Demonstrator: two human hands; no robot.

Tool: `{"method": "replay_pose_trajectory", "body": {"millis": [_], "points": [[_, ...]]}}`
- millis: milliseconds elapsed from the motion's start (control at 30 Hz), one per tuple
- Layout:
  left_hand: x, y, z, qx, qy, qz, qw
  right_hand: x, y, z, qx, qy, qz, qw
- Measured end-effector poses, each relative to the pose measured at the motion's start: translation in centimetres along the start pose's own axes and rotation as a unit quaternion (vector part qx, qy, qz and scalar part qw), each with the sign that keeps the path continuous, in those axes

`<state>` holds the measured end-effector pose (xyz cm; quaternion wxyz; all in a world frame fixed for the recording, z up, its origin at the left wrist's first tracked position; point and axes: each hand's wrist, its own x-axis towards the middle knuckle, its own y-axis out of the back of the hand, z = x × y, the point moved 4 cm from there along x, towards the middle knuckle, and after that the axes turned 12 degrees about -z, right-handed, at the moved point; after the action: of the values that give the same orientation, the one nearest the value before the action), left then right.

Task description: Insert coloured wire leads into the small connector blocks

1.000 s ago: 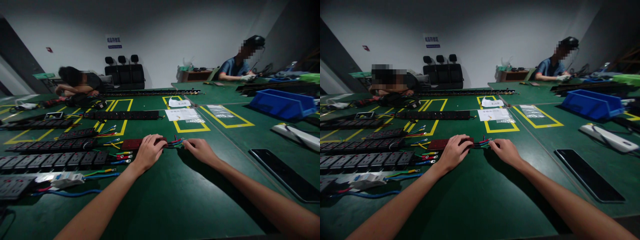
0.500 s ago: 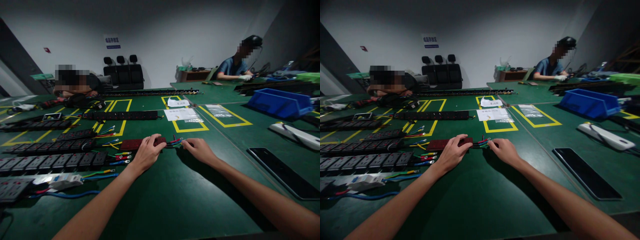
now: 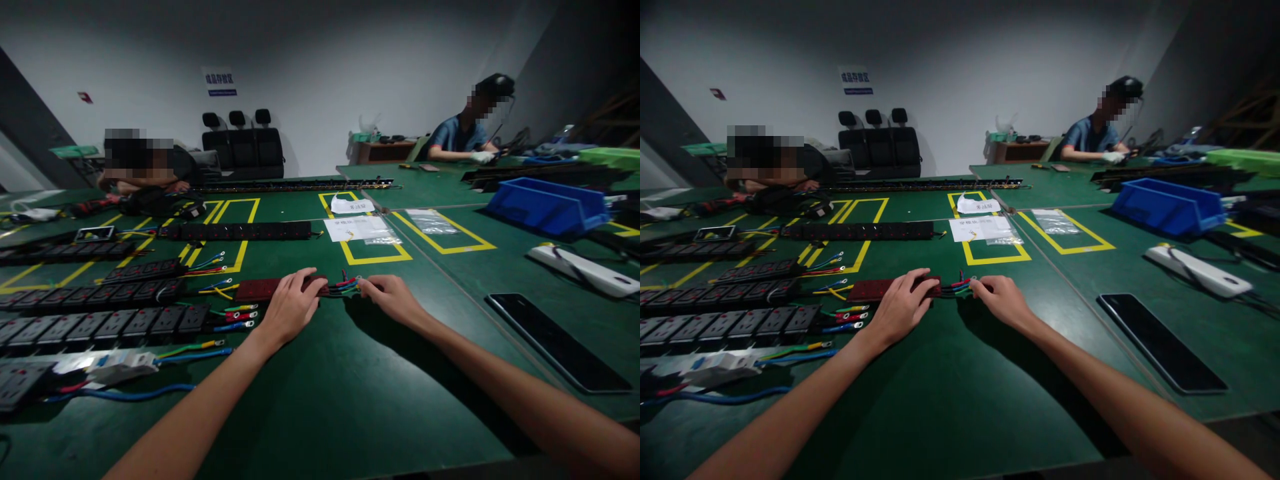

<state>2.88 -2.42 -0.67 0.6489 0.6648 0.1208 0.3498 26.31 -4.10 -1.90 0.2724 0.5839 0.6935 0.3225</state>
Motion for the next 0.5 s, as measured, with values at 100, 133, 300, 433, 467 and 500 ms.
{"method": "replay_pose_trajectory", "body": {"millis": [100, 133, 300, 433, 467, 500], "points": [[-0.1, 0.02, -0.06, 0.009, 0.008, 0.009, 1.0, -0.05, -0.07, -0.15, 0.017, 0.006, 0.001, 1.0], [-0.12, 0.04, -0.09, 0.015, 0.016, 0.009, 1.0, -0.09, -0.1, -0.17, 0.01, 0.007, 0.001, 1.0], [-0.21, 0.03, -0.43, 0.026, 0.08, -0.009, 0.996, -0.2, -0.25, 0.0, -0.066, -0.003, -0.014, 0.998], [-0.18, -0.05, -0.42, 0.018, 0.085, -0.027, 0.996, -0.22, -0.24, 0.05, -0.09, -0.011, -0.022, 0.996], [-0.17, -0.03, -0.41, 0.017, 0.085, -0.029, 0.996, -0.22, -0.24, 0.02, -0.093, -0.014, -0.022, 0.995], [-0.16, -0.01, -0.4, 0.015, 0.086, -0.031, 0.996, -0.23, -0.24, -0.01, -0.094, -0.015, -0.022, 0.995]]}}
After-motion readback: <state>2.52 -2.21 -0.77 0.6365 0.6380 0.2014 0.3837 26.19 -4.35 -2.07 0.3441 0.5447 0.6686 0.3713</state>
